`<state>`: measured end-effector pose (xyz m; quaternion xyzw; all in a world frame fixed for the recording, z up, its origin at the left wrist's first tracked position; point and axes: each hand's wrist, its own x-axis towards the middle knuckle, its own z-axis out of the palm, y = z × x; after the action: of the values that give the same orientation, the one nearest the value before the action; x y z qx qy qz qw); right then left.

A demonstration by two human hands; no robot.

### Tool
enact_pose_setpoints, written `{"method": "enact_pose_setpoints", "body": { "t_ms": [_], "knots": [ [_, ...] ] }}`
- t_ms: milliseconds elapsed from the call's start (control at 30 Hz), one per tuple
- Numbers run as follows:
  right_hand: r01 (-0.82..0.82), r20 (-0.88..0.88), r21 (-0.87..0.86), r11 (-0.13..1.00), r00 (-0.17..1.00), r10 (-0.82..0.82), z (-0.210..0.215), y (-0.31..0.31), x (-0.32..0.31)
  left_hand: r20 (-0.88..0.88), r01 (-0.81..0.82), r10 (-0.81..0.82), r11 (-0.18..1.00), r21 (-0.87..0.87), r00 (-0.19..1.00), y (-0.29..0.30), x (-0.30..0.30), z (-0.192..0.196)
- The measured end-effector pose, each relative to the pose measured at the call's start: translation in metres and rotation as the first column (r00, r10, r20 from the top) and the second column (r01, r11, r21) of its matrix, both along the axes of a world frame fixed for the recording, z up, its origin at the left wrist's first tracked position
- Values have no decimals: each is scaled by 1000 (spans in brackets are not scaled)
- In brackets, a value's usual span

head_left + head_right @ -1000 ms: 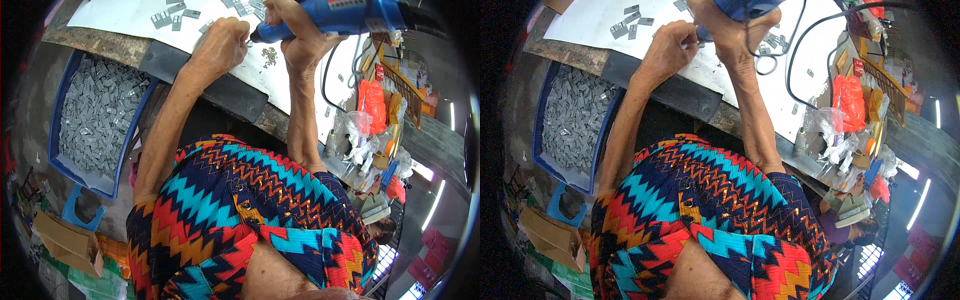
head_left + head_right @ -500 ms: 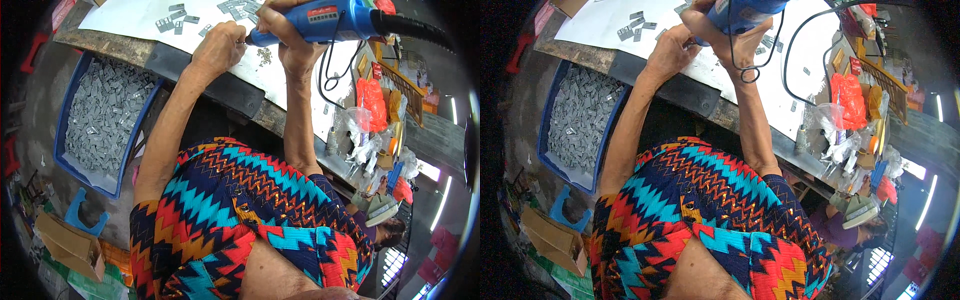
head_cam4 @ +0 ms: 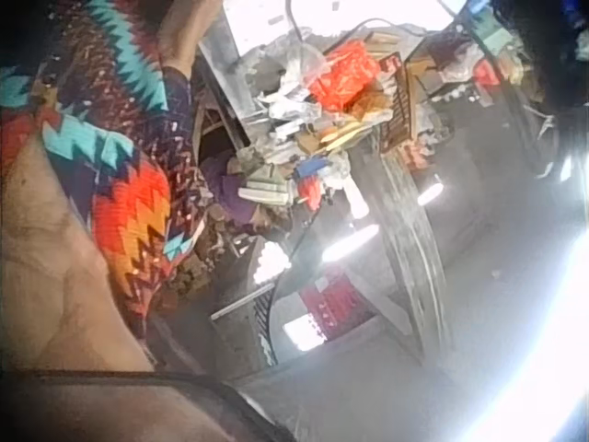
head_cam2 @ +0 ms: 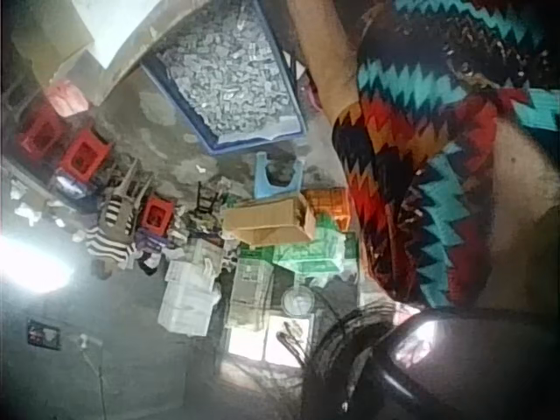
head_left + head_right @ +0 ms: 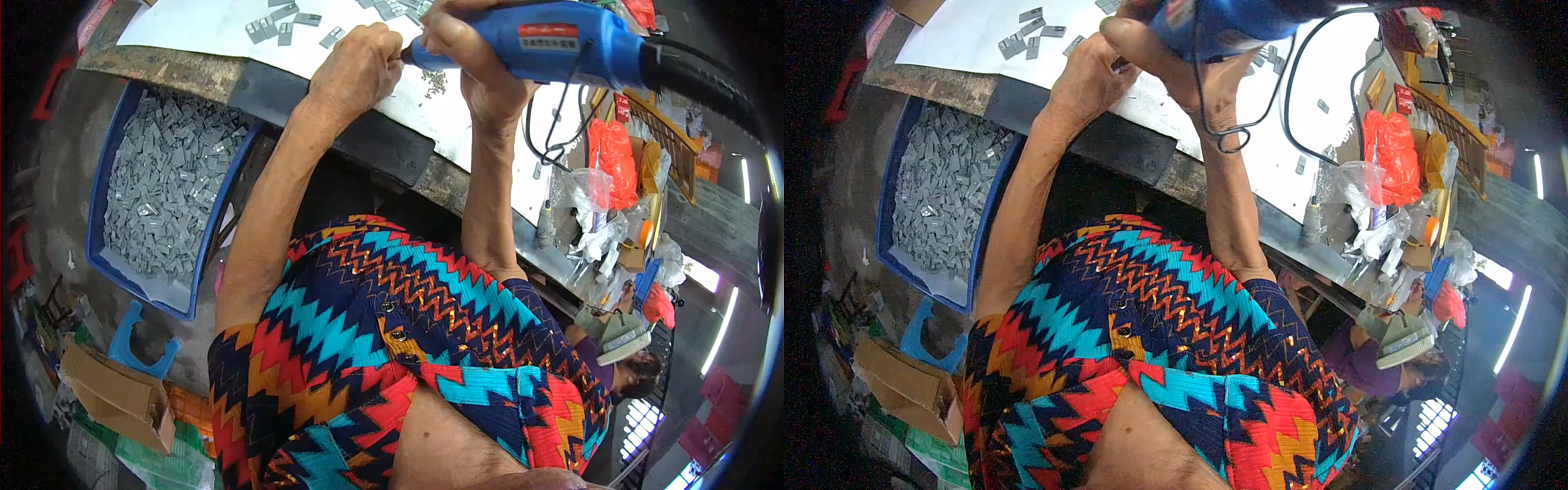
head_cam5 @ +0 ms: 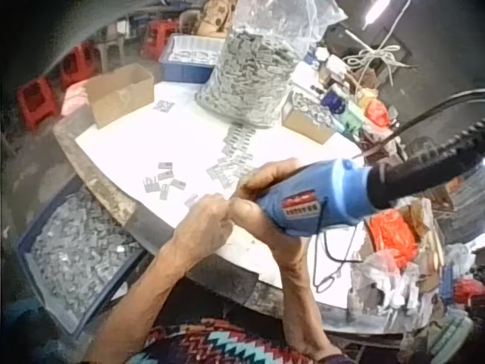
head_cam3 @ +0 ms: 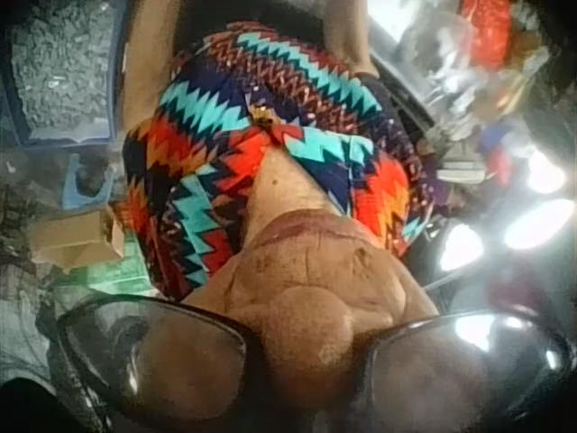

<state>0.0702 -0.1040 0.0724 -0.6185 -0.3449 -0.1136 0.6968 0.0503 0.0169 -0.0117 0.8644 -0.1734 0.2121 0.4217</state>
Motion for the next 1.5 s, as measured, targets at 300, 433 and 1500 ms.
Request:
{"method": "enact_pose_setpoints", "body": {
  "t_ms": [300, 433, 1500],
  "knots": [
    [-317, 31, 305, 898, 946, 324, 63, 1, -21, 25, -65, 63, 994, 84, 998, 0, -4, 5],
    [-206, 45, 186, 961, 979, 201, 44, -46, -5, 39, -24, 21, 997, 80, 999, 0, 1, -1],
    [143, -217, 431, 891, 975, -51, 11, -63, -47, -65, 179, -180, 984, -13, 982, -15, -36, 13]
  ]
}}
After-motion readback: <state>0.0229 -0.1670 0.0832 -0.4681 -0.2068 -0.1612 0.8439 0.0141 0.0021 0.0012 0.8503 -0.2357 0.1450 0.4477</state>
